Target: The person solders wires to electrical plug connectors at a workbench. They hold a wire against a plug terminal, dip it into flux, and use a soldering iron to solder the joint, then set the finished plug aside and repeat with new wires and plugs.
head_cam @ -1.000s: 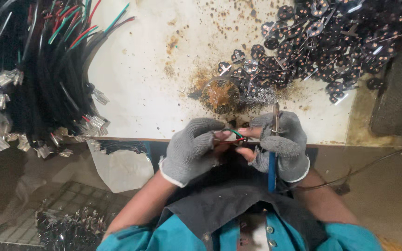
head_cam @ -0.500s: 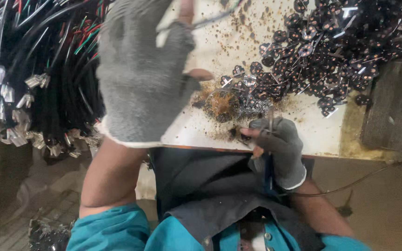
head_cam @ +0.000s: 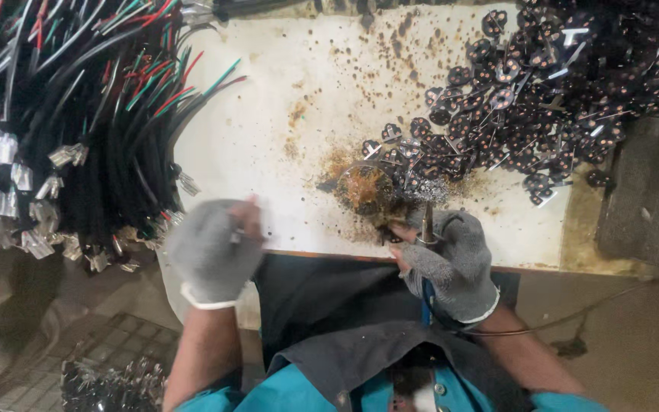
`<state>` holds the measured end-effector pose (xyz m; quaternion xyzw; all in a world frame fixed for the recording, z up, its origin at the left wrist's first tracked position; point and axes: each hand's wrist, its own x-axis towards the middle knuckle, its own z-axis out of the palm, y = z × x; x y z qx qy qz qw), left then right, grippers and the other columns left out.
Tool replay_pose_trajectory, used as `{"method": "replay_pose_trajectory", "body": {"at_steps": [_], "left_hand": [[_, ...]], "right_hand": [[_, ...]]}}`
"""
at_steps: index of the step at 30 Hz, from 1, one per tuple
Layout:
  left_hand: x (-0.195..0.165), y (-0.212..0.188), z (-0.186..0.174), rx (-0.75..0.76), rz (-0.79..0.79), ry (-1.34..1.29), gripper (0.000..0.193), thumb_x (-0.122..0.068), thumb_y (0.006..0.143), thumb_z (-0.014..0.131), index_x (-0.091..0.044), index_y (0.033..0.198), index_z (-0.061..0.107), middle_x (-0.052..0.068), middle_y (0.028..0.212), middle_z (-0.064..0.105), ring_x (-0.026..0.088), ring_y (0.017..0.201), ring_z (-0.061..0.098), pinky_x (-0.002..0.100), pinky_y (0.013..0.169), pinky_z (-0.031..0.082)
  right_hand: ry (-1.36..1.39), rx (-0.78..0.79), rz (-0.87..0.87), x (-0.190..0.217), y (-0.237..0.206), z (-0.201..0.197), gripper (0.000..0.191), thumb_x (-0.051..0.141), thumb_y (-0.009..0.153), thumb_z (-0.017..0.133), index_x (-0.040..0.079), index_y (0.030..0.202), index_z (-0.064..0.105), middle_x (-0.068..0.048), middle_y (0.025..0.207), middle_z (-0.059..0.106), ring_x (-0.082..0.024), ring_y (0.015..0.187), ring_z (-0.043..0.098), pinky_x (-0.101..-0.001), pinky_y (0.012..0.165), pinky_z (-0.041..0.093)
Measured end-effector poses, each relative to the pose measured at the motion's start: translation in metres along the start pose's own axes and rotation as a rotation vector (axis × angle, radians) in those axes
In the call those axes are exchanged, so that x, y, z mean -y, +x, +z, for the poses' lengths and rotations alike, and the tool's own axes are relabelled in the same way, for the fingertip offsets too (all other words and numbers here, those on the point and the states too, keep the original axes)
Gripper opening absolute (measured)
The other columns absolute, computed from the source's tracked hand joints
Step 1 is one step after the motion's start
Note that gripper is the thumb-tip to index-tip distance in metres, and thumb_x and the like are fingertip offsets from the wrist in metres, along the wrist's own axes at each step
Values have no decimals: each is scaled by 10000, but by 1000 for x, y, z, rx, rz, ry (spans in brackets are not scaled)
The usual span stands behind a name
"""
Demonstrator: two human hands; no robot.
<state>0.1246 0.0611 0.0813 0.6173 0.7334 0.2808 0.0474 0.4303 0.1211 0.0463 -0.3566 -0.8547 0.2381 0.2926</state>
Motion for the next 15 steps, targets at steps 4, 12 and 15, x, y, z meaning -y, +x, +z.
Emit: {"method": "replay_pose_trajectory", "body": {"at_steps": [4, 12, 15], "left_hand": [[13, 12, -26, -72, 34, 26, 207, -82, 972, 838, -96, 1149, 732, 92, 1040, 712, 267, 910, 698, 351, 820, 559], [-70, 101, -7, 316, 423, -89, 600, -272, 710, 863, -143, 1269, 688, 144, 1379, 592, 391, 1305, 571, 478, 1063, 482], [-106, 134, 30, 392, 520, -174, 654, -313, 711, 870, -117, 1299, 663, 166, 1412, 571, 389, 1297, 575, 481, 1054, 483]], "right_hand": [[15, -6, 21, -2, -10, 3, 205, 169, 779, 861, 175, 836, 664, -62, 963, 779, -295, 913, 665, -423, 793, 496], [82, -49, 356, -2, -36, -28, 307, 222, 861, 752, 84, 1134, 728, -116, 1073, 716, -295, 1006, 682, -390, 898, 538], [-22, -77, 433, -16, -46, -35, 238, 206, 889, 730, 88, 1095, 741, -83, 1011, 713, -251, 934, 686, -376, 834, 542]]}}
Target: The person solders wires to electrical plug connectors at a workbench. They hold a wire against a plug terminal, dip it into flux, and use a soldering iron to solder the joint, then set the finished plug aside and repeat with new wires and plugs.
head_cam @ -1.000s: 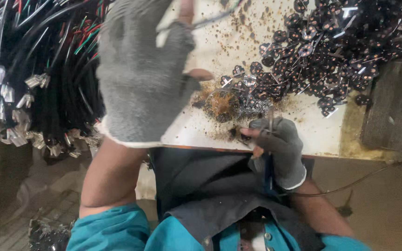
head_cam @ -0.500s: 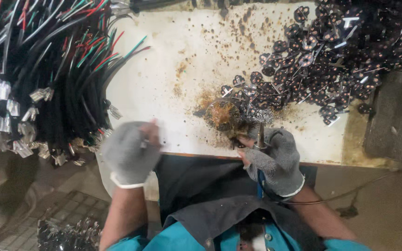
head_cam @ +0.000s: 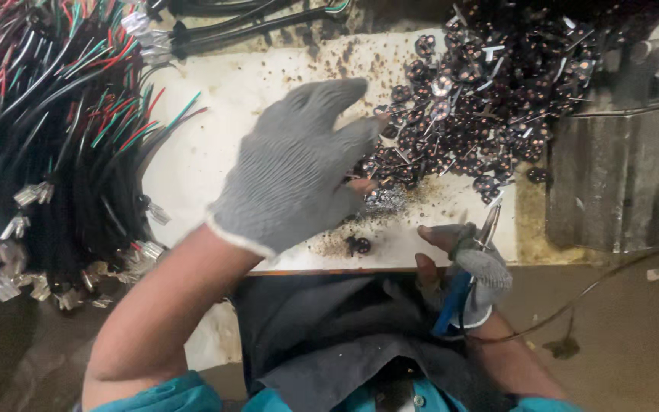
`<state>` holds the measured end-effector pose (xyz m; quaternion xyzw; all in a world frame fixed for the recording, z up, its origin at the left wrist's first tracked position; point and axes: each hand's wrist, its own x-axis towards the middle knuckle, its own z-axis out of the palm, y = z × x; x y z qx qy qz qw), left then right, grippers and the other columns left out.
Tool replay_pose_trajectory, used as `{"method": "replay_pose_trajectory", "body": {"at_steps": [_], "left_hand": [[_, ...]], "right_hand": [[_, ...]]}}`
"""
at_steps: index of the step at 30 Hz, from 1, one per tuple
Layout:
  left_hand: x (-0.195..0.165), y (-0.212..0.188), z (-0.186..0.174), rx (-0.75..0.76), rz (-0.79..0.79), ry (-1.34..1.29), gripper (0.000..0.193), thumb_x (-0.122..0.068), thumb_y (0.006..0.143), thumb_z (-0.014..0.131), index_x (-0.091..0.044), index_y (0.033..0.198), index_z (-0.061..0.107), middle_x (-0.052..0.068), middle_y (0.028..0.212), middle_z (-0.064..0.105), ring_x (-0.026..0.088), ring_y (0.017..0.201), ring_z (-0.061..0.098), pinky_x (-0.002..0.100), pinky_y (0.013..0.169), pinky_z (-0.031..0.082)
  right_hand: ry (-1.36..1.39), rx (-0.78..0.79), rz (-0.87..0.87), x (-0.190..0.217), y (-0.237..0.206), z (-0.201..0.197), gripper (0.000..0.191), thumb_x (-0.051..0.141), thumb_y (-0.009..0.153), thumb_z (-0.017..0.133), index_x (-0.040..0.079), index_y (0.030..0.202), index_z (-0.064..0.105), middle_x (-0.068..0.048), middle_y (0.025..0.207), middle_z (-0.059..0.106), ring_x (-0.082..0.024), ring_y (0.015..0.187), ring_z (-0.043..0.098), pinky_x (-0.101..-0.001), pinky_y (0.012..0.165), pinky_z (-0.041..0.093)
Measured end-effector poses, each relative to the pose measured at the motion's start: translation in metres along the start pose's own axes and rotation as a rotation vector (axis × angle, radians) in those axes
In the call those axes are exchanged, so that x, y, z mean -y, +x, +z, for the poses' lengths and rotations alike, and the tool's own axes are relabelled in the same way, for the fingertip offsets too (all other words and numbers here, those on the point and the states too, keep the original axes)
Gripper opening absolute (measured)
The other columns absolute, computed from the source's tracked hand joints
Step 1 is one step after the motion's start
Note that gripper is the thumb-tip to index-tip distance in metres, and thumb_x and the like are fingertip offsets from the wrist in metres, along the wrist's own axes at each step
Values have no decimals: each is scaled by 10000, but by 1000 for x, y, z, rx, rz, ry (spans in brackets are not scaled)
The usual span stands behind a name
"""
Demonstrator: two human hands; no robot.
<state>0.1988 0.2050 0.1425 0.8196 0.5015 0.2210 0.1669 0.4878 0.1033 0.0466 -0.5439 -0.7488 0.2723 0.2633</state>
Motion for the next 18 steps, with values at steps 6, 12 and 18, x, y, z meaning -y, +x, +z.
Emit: {"method": "replay_pose_trajectory", "body": {"at_steps": [6, 12, 18], "left_hand": [[-12, 106, 78, -148, 192, 48, 784, -539, 620, 886, -155, 1258, 643, 208, 1269, 595, 404, 1128, 597, 490, 894, 515], [-23, 147, 127, 10, 26, 43, 778, -492, 632, 913, -233, 1299, 608, 153, 1260, 572, 366, 1151, 609, 500, 918, 519], [-35, 118, 119, 87, -11, 50, 752, -391, 630, 866, -176, 1296, 590, 187, 1276, 549, 377, 1091, 614, 505, 817, 536]], "right_hand": [[74, -43, 205, -22, -19, 6, 208, 241, 906, 721, 103, 1059, 693, -36, 984, 729, -213, 943, 691, -372, 870, 513], [-102, -55, 81, -34, -29, 5, 186, 242, 919, 684, 135, 1059, 743, -78, 998, 684, -261, 1007, 625, -459, 1002, 465], [-80, -26, 115, -38, -30, 7, 218, 266, 912, 673, 91, 1016, 752, -98, 1022, 681, -295, 1009, 637, -417, 922, 488]]}}
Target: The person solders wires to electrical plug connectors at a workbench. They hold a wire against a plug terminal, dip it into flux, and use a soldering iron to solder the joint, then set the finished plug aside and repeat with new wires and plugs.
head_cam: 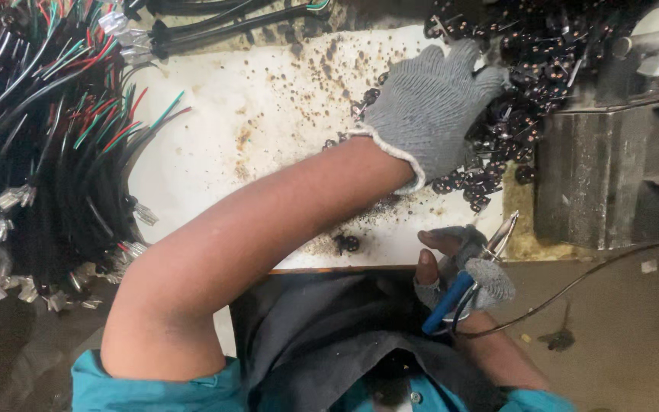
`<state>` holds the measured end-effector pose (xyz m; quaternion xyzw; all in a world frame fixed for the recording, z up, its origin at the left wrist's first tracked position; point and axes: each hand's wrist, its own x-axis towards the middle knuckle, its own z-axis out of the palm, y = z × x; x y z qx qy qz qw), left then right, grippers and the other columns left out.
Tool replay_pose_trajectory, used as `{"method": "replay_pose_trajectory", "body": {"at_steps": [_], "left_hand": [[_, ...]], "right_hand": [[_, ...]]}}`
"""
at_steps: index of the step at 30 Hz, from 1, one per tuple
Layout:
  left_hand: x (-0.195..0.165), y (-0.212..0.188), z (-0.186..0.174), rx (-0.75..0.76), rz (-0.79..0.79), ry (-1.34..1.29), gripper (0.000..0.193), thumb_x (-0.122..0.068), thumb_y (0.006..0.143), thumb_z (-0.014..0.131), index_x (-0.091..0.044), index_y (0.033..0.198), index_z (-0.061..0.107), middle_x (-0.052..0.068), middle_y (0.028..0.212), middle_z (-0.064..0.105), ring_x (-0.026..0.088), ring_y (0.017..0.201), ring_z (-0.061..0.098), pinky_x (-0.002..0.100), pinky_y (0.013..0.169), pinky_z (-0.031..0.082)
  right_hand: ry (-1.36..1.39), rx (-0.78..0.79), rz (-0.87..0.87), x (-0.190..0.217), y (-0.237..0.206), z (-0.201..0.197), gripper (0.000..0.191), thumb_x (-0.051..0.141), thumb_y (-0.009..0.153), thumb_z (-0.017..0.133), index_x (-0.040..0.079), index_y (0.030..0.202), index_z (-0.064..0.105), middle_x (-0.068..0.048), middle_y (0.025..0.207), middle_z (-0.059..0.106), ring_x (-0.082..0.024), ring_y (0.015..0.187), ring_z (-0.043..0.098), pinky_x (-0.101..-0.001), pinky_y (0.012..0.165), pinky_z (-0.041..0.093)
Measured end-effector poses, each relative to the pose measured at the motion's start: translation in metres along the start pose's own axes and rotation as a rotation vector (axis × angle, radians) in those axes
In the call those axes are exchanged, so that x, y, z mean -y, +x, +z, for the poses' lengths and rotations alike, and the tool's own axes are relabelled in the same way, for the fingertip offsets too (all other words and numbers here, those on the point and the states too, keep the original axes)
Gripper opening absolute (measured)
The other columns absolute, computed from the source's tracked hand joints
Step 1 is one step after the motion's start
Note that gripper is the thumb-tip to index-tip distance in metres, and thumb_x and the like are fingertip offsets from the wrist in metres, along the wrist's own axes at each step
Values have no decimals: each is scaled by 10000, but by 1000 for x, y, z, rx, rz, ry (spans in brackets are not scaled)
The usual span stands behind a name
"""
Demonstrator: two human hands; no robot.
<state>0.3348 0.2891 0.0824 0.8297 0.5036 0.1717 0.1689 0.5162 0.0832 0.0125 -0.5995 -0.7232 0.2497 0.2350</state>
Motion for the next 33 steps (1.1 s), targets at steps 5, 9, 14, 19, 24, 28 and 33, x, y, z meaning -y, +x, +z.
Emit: {"method": "replay_pose_trajectory", "body": {"at_steps": [5, 9, 14, 19, 24, 28, 33], "left_hand": [[-4, -41, -33, 91, 46, -172, 659, -337, 800, 801, -137, 1380, 561, 184, 1338, 556, 392, 1083, 616, 508, 874, 529], [-11, -89, -75, -218, 202, -173, 710, -380, 720, 769, -36, 1312, 583, 170, 1267, 642, 341, 1132, 661, 434, 982, 562], [14, -196, -84, -108, 278, -677, 377, -299, 821, 787, -108, 1130, 685, 76, 987, 683, 306, 891, 702, 424, 725, 544], [39, -279, -49, -342, -303, -401, 186, -87, 768, 783, -149, 922, 698, 22, 763, 653, 234, 679, 677, 359, 600, 530], [98, -337, -94, -454, -757, 329, 90, -163, 1000, 783, -103, 1012, 717, 60, 970, 714, 234, 827, 712, 334, 713, 557], [129, -340, -121, -280, -848, 529, 298, -318, 884, 861, -117, 1086, 773, 81, 982, 724, 281, 843, 709, 386, 728, 546], [146, -324, -111, -232, -910, 559, 343, -348, 785, 901, -132, 1021, 781, 101, 906, 714, 309, 796, 700, 410, 685, 533]], "right_hand": [[203, 36, 86, 7, 2, 6, 355, 334, 934, 649, 27, 1094, 574, -53, 1033, 689, -235, 938, 694, -363, 861, 515], [8, -73, -226, 21, 15, 1, 122, 242, 887, 688, 158, 813, 638, -85, 845, 676, -263, 821, 647, -373, 771, 494], [267, 315, -228, 51, 45, -2, 39, 114, 816, 731, 145, 793, 729, -20, 813, 710, -164, 786, 700, -324, 720, 514], [8, 232, -563, 89, 60, 21, 168, 70, 698, 739, 129, 854, 762, -91, 965, 765, -330, 965, 671, -451, 861, 487], [-57, 205, -391, 104, 58, 36, 127, 73, 822, 820, 146, 813, 717, -48, 945, 776, -301, 972, 669, -441, 891, 485], [23, 164, -396, 105, 57, 42, 187, 132, 774, 866, 123, 811, 683, -64, 960, 764, -335, 971, 644, -434, 891, 480], [-45, 192, -459, 106, 60, 44, 229, 165, 718, 894, 116, 914, 787, -76, 955, 765, -340, 899, 631, -442, 846, 471]]}}
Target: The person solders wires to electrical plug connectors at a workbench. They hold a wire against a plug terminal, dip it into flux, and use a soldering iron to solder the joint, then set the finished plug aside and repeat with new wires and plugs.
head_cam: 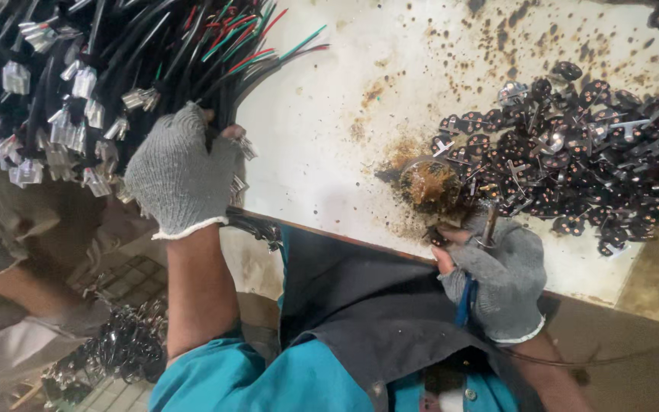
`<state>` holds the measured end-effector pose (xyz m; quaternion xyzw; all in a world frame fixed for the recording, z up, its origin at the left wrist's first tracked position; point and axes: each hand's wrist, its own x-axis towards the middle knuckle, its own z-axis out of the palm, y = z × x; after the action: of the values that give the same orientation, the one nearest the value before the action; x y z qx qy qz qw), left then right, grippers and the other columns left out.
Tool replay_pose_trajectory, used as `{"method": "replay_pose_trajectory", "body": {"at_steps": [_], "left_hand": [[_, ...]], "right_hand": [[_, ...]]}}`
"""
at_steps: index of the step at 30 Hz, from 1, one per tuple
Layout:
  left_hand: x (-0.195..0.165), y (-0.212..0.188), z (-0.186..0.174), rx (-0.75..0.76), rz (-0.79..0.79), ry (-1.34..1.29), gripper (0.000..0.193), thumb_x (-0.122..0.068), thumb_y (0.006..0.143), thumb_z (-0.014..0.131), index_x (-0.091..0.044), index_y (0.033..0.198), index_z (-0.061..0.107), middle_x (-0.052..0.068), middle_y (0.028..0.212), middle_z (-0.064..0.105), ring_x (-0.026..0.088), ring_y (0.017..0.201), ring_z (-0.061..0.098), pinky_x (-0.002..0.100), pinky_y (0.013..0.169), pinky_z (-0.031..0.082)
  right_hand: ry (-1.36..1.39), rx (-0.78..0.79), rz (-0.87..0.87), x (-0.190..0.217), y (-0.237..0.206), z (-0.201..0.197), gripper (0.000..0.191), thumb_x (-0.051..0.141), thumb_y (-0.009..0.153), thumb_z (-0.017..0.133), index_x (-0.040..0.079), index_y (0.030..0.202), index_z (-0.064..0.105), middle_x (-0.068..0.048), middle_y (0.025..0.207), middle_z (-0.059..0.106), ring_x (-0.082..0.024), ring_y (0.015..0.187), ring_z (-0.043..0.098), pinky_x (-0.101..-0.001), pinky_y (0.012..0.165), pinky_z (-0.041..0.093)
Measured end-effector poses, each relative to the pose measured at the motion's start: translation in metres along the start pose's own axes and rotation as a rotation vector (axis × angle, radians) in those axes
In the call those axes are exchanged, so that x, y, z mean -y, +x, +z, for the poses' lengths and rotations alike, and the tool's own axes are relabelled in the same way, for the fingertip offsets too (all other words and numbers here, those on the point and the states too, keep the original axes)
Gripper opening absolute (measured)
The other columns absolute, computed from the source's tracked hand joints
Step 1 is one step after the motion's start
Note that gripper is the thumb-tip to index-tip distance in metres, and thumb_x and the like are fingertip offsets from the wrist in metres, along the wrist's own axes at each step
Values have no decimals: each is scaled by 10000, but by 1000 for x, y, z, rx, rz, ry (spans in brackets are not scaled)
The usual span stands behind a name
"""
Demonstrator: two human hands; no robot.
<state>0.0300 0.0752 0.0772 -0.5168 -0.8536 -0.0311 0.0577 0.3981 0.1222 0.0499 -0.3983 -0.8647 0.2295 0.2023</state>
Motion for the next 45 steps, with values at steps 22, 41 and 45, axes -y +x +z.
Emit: {"method": "replay_pose_trajectory", "body": {"at_steps": [22, 41, 45], "left_hand": [[-38, -56, 27, -49, -27, -1290, 206, -239, 1138, 560, -43, 1152, 499, 99, 969, 682, 129, 705, 669, 241, 601, 521], [-102, -73, -3, 932, 900, -1033, 434, -401, 841, 619, -65, 1110, 666, 195, 909, 655, 437, 848, 665, 472, 720, 516], [-144, -104, -3, 882, 519, -1195, 332, -338, 936, 692, -57, 1108, 646, 164, 934, 693, 407, 878, 697, 431, 736, 535]], "right_hand": [[-15, -22, -33, -8, -11, 4, 182, 136, 787, 880, 130, 912, 749, -64, 1042, 762, -336, 930, 674, -460, 826, 467], [854, 79, 427, -7, -75, -19, 111, 80, 914, 732, 81, 1022, 705, -30, 948, 713, -121, 836, 692, -247, 744, 565], [632, 182, 376, -1, -69, -13, 143, 84, 852, 746, 104, 989, 713, -20, 919, 726, -122, 812, 694, -259, 730, 560]]}}
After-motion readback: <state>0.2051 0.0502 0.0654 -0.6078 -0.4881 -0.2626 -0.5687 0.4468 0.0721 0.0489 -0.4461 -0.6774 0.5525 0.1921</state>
